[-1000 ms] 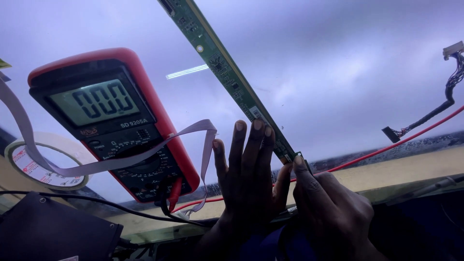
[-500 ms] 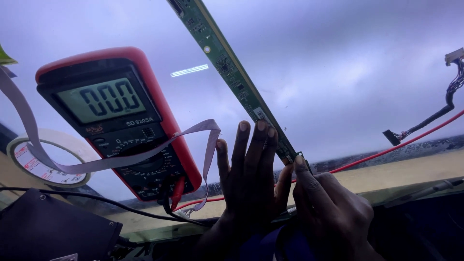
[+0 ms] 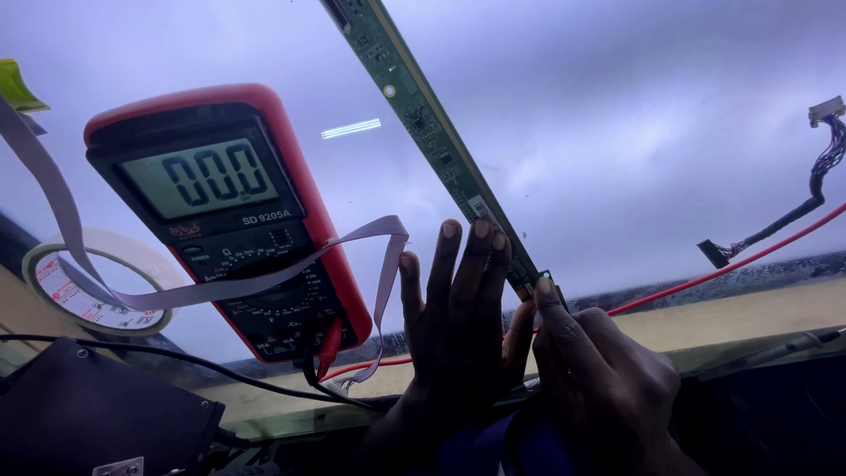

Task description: Testing and disassembling an LED backlight strip from an appliance using a multimeter and a small tool on a light table.

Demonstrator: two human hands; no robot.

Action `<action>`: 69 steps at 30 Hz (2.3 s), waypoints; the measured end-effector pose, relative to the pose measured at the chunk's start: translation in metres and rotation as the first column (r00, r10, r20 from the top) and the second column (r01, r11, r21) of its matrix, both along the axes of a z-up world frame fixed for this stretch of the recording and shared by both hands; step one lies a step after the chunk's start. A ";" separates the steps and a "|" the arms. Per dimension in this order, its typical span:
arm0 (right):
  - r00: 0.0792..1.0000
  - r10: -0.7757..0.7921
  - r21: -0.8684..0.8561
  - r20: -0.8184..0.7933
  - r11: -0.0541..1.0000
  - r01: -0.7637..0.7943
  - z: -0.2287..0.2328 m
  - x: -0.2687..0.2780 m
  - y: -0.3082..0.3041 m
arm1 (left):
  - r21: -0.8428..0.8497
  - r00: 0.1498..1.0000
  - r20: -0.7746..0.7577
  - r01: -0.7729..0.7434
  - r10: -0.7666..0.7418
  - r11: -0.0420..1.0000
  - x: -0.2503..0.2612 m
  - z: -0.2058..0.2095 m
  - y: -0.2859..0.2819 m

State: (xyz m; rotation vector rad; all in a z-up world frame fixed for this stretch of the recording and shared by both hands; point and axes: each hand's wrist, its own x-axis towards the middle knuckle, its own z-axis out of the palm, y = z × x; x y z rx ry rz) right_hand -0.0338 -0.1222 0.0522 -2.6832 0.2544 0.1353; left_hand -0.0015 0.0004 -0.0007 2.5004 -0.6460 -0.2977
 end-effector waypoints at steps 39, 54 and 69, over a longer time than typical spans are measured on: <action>1.000 0.021 0.043 0.000 0.999 -0.021 -0.003 0.016 0.002 | -0.011 1.000 -0.028 0.002 -0.003 1.000 0.004 -0.001 0.005; 1.000 0.013 0.060 0.014 0.998 -0.014 -0.002 0.016 0.003 | -0.017 1.000 -0.023 0.003 -0.003 1.000 0.005 0.003 0.005; 0.997 0.027 0.064 0.067 0.997 -0.031 -0.008 0.010 0.000 | -0.026 1.000 0.012 -0.020 0.020 0.999 0.003 0.001 0.001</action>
